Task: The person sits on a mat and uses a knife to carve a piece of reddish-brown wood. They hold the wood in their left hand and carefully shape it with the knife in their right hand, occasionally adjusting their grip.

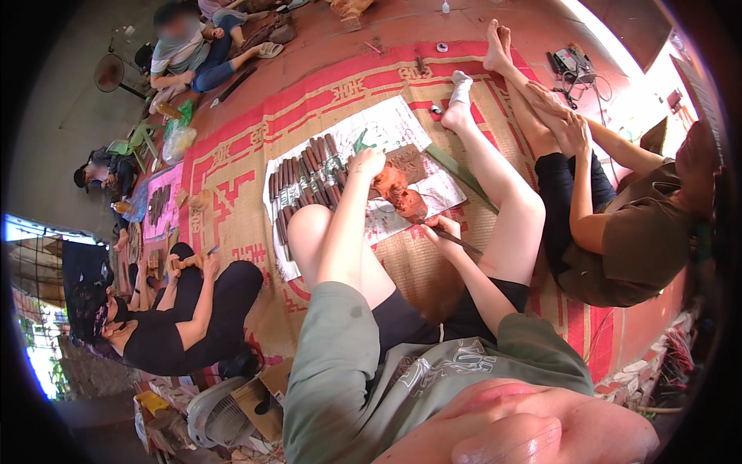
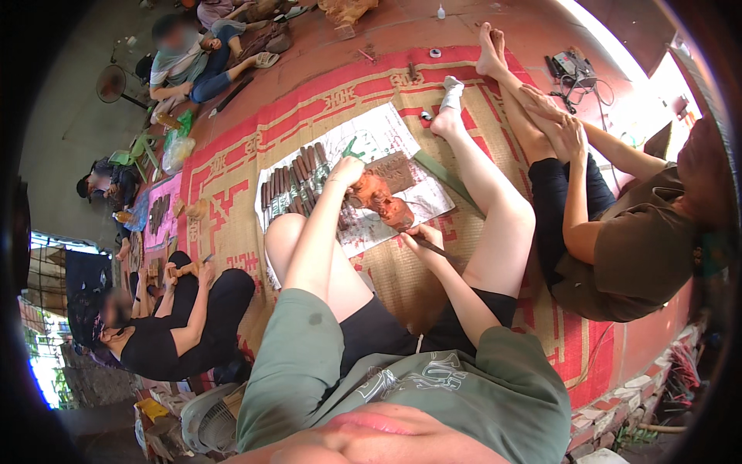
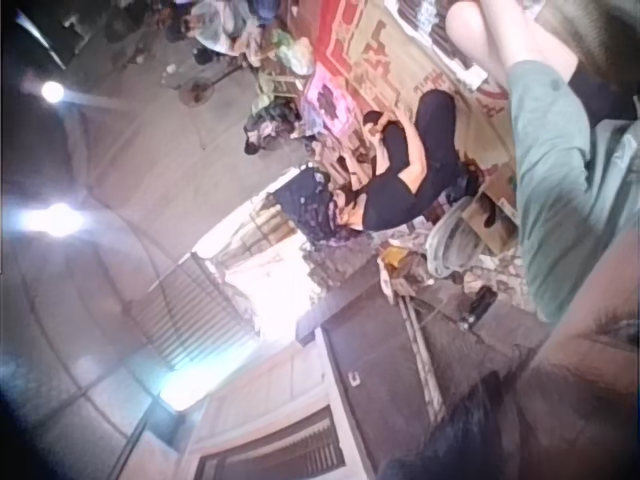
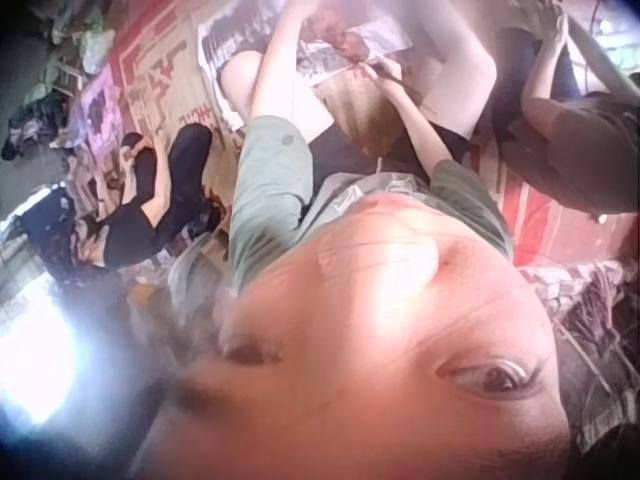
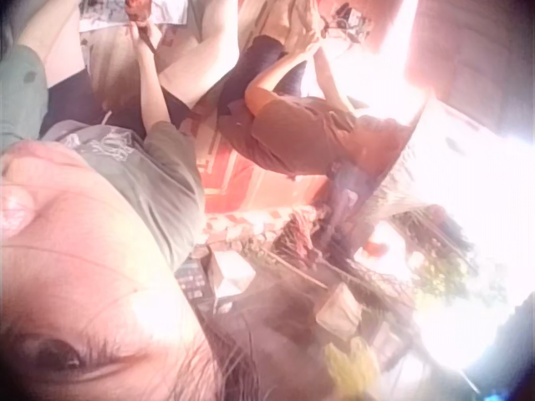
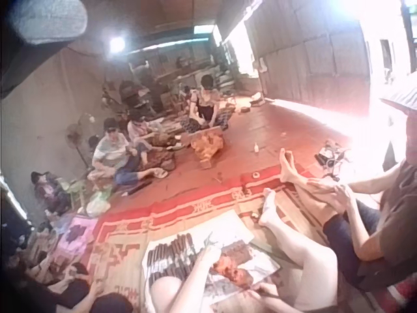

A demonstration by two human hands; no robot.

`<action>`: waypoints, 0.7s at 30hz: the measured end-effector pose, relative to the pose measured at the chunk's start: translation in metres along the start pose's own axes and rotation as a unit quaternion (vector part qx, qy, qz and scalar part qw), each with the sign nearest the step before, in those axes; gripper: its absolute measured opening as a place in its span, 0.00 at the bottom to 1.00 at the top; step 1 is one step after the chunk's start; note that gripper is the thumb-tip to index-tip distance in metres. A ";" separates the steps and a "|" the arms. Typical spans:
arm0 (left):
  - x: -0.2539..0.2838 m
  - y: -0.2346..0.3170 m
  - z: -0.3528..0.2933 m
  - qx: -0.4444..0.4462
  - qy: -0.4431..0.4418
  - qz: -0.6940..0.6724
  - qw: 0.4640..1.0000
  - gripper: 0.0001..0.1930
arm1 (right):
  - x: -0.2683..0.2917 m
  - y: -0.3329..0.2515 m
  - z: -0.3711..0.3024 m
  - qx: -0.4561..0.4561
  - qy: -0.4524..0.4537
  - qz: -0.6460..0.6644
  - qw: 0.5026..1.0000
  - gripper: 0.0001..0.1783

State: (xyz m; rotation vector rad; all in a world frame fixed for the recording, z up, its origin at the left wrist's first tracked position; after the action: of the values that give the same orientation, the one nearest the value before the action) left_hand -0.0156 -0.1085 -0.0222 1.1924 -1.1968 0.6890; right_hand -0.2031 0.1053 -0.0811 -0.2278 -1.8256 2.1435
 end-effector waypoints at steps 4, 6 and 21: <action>0.002 0.006 -0.002 0.036 -0.049 -0.019 0.998 0.14 | 0.004 -0.003 0.004 0.006 0.001 -0.014 1.000 0.10; 0.021 0.044 -0.011 -0.091 -0.062 0.088 0.990 0.14 | 0.004 0.005 0.004 -0.025 0.010 0.009 1.000 0.10; 0.022 0.120 -0.027 -0.019 -0.069 0.046 0.996 0.17 | -0.017 -0.014 -0.006 0.082 -0.081 -0.145 0.983 0.12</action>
State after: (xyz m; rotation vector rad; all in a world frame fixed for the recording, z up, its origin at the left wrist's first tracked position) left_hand -0.1087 -0.0522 0.0393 1.1733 -1.3819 0.6575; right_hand -0.1833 0.1074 -0.0693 0.2437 -1.6345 2.1379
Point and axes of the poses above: each hand's wrist, its own z-axis towards the middle knuckle, its own x-axis out of the back of the hand, y = z × x, the point moved 3 cm from there along z, towards the middle knuckle, and after that the axes turned 10 degrees about y, right-handed, at the moved point
